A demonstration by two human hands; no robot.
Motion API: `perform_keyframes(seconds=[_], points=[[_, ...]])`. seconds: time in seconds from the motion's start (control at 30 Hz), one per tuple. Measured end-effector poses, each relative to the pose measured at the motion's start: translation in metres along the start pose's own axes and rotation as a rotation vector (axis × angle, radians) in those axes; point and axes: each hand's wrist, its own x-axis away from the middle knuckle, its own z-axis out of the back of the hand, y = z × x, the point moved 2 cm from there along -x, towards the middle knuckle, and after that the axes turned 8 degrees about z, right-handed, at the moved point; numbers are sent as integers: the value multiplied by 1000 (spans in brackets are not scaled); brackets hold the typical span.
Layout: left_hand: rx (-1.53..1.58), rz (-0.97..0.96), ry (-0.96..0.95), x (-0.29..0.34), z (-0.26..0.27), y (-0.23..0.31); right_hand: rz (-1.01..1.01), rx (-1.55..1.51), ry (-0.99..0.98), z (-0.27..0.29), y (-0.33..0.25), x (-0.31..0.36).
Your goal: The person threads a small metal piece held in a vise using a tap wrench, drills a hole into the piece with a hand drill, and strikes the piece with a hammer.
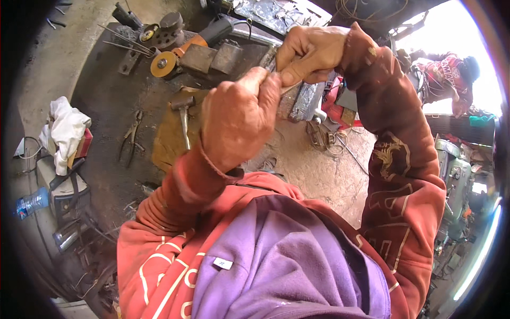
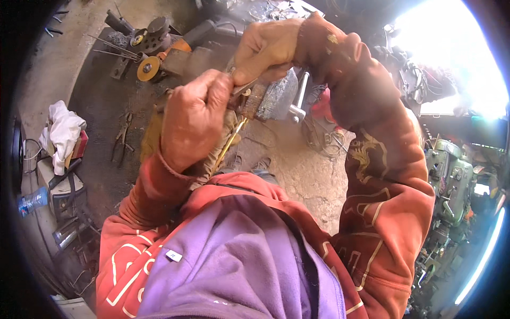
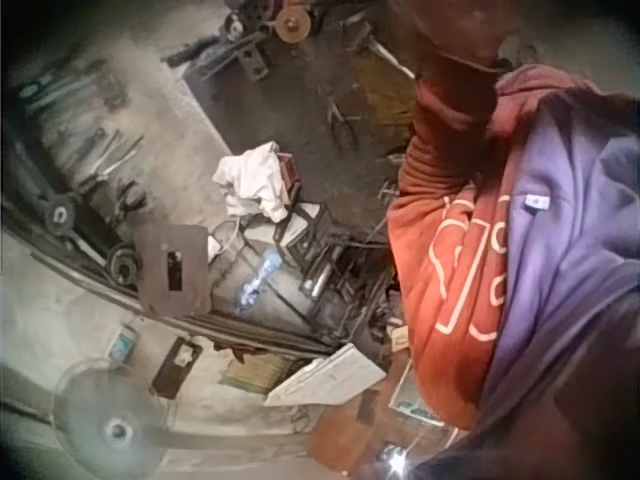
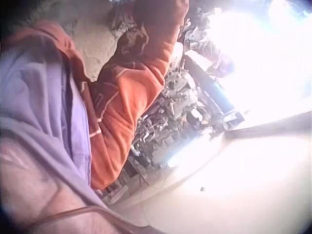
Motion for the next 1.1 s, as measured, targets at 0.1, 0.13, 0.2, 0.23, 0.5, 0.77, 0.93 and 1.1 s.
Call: perform_keyframes(seconds=[0.1,0.13,0.2,0.23,0.5,0.77,0.93,1.1], points=[[16,-41,-58,-16,6,-10,53,-113,146,-17,11,10],[12,-84,-98,-22,8,-13,74,-128,223,-22,10,8],[5,-129,-126,-34,11,-18,2,-182,320,-38,-1,15],[20,-208,-171,-41,10,-21,-7,-210,388,-43,-4,17],[20,-588,-555,-110,1,-18,-72,-366,914,-92,-1,24],[-188,-587,-1071,-155,-8,38,-30,-656,1486,-149,-22,-11],[482,-517,-98,-132,-5,-31,0,-11,1315,-129,-21,9],[903,295,-370,10,-14,-46,477,904,1168,-66,-49,0]])
